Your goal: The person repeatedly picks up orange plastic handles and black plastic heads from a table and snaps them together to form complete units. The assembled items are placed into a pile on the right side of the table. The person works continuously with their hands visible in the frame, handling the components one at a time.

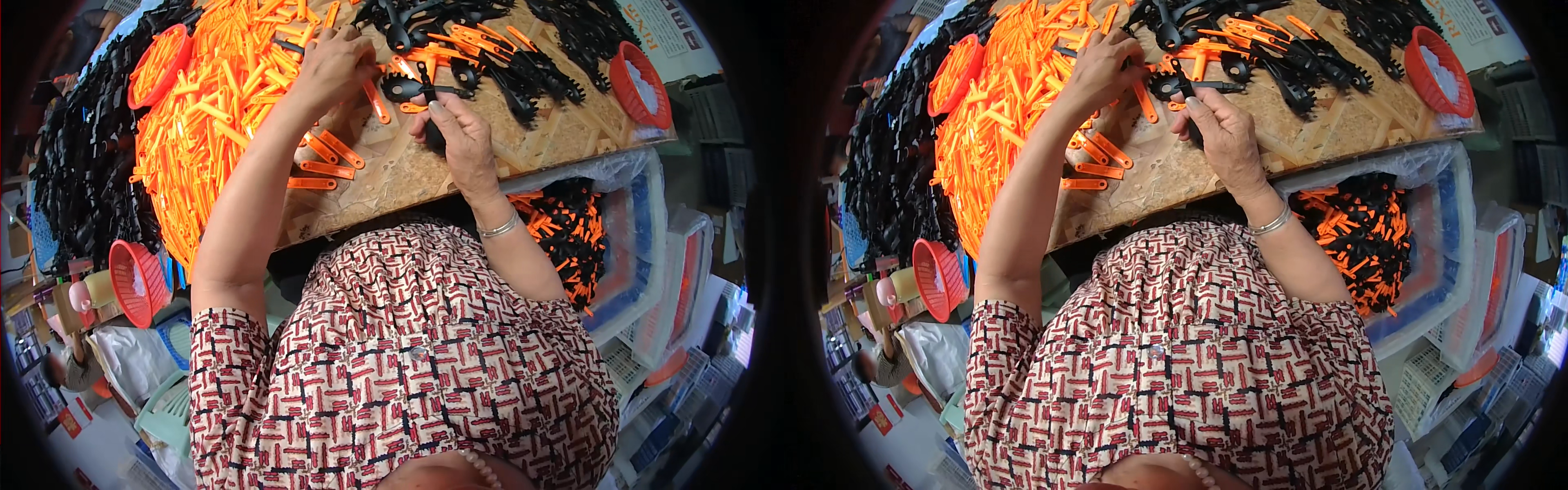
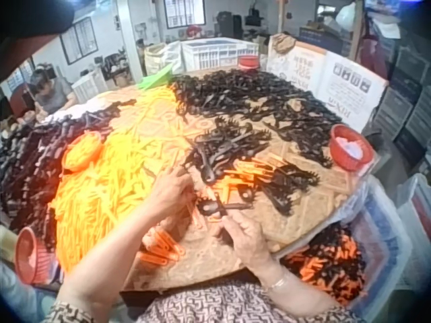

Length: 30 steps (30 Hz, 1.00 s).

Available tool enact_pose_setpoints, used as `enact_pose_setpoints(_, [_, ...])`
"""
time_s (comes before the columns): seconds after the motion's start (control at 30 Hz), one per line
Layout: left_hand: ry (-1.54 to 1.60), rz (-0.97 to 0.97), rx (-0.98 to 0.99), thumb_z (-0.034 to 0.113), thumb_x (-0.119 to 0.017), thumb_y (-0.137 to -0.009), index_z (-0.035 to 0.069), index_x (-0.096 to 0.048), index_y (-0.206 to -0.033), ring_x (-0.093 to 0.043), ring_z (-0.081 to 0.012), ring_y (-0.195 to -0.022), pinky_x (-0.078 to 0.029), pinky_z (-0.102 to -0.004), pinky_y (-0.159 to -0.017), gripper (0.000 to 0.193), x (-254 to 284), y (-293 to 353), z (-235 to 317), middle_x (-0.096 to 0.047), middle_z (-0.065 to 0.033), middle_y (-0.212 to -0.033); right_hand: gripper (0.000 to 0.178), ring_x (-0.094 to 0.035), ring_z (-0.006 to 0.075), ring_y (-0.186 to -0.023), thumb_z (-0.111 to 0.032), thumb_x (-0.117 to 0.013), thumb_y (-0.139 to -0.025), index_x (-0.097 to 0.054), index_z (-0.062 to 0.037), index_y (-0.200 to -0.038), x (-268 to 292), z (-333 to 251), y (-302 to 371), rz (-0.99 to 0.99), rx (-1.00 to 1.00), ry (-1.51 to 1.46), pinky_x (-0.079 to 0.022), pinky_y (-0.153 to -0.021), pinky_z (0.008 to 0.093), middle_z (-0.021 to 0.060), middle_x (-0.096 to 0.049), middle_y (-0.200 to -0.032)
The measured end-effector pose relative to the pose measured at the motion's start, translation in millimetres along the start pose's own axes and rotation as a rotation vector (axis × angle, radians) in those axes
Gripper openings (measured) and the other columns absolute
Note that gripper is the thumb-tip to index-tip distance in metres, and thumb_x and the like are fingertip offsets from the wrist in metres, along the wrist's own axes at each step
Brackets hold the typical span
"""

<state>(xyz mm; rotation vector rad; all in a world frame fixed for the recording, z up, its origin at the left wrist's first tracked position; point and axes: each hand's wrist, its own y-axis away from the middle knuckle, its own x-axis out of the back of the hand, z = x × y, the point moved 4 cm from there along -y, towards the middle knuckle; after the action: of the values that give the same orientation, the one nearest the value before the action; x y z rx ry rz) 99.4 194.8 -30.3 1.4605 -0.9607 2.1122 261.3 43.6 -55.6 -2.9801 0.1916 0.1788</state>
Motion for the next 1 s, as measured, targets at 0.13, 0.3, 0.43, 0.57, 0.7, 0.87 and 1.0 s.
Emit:
enact_pose_setpoints(0.13, [0.364,0.265,-0.017,0.021,-0.075,-0.091,0.008,-0.067,-0.099,-0.058,-0.0257,-0.107,-0.045,-0.0398,-0.097,0.017,8,9,-4,-0.068,-0.0050,-0.115,0.027,-0.061,0.0078,-0.070,-0.018,-0.053,-0.109,-0.069,0.0030,-0.115,1,4,0,-0.017,-0.014,-0.046,-0.051,-0.066,0.0233,0.0026,-0.067,-0.078])
enact_pose_setpoints(0.3, [1.528,0.431,0.049,0.008,-0.066,-0.101,0.007,-0.064,-0.112,-0.068,-0.0203,-0.116,-0.049,-0.0332,-0.104,0.011,19,12,-25,-0.074,-0.0123,-0.115,0.025,-0.057,0.0057,-0.063,-0.017,-0.055,-0.108,-0.070,0.0021,-0.114,1,1,1,-0.084,-0.080,-0.052,-0.047,-0.059,0.0216,0.0007,-0.064,-0.073])
enact_pose_setpoints(0.43, [1.436,0.183,0.120,0.010,-0.067,-0.101,0.006,-0.063,-0.112,-0.067,-0.0159,-0.097,-0.053,-0.0294,-0.086,0.012,41,28,8,-0.073,-0.0077,-0.103,0.024,-0.053,0.0037,-0.057,-0.017,-0.056,-0.108,-0.072,-0.0001,-0.114,4,3,2,-0.106,-0.099,0.045,-0.044,-0.052,0.0206,-0.0011,-0.063,-0.070])
enact_pose_setpoints(0.57, [0.568,0.060,-0.136,0.003,-0.070,-0.096,0.003,-0.064,-0.108,-0.065,-0.0166,-0.090,-0.054,-0.0289,-0.078,0.013,54,55,47,-0.067,-0.0041,-0.098,0.024,-0.051,0.0028,-0.054,-0.014,-0.056,-0.107,-0.073,-0.0014,-0.118,6,11,3,-0.139,-0.055,0.065,-0.041,-0.048,0.0205,-0.0024,-0.060,-0.067])
enact_pose_setpoints(0.7, [0.448,0.068,-0.211,0.003,-0.071,-0.092,0.004,-0.064,-0.105,-0.067,-0.0277,-0.087,-0.055,-0.0349,-0.074,0.015,64,64,58,-0.063,-0.0093,-0.096,0.026,-0.050,0.0027,-0.054,-0.011,-0.056,-0.105,-0.072,-0.0010,-0.124,1,6,6,-0.208,-0.050,0.108,-0.041,-0.048,0.0209,-0.0032,-0.057,-0.064])
enact_pose_setpoints(0.87, [0.292,0.035,-0.348,0.005,-0.071,-0.091,0.005,-0.068,-0.100,-0.067,-0.0273,-0.083,-0.055,-0.0371,-0.072,0.010,71,59,63,-0.063,-0.0084,-0.092,0.027,-0.048,0.0035,-0.053,-0.008,-0.057,-0.104,-0.072,-0.0001,-0.126,-4,-1,6,-0.247,-0.049,0.127,-0.040,-0.049,0.0219,-0.0039,-0.053,-0.062])
enact_pose_setpoints(1.0, [0.275,0.044,-0.379,0.006,-0.072,-0.091,0.005,-0.068,-0.100,-0.067,-0.0269,-0.083,-0.055,-0.0372,-0.072,0.010,72,57,63,-0.063,-0.0080,-0.091,0.026,-0.047,0.0038,-0.053,-0.008,-0.058,-0.104,-0.073,0.0002,-0.124,-6,-2,5,-0.255,-0.085,0.125,-0.040,-0.049,0.0223,-0.0041,-0.052,-0.062])
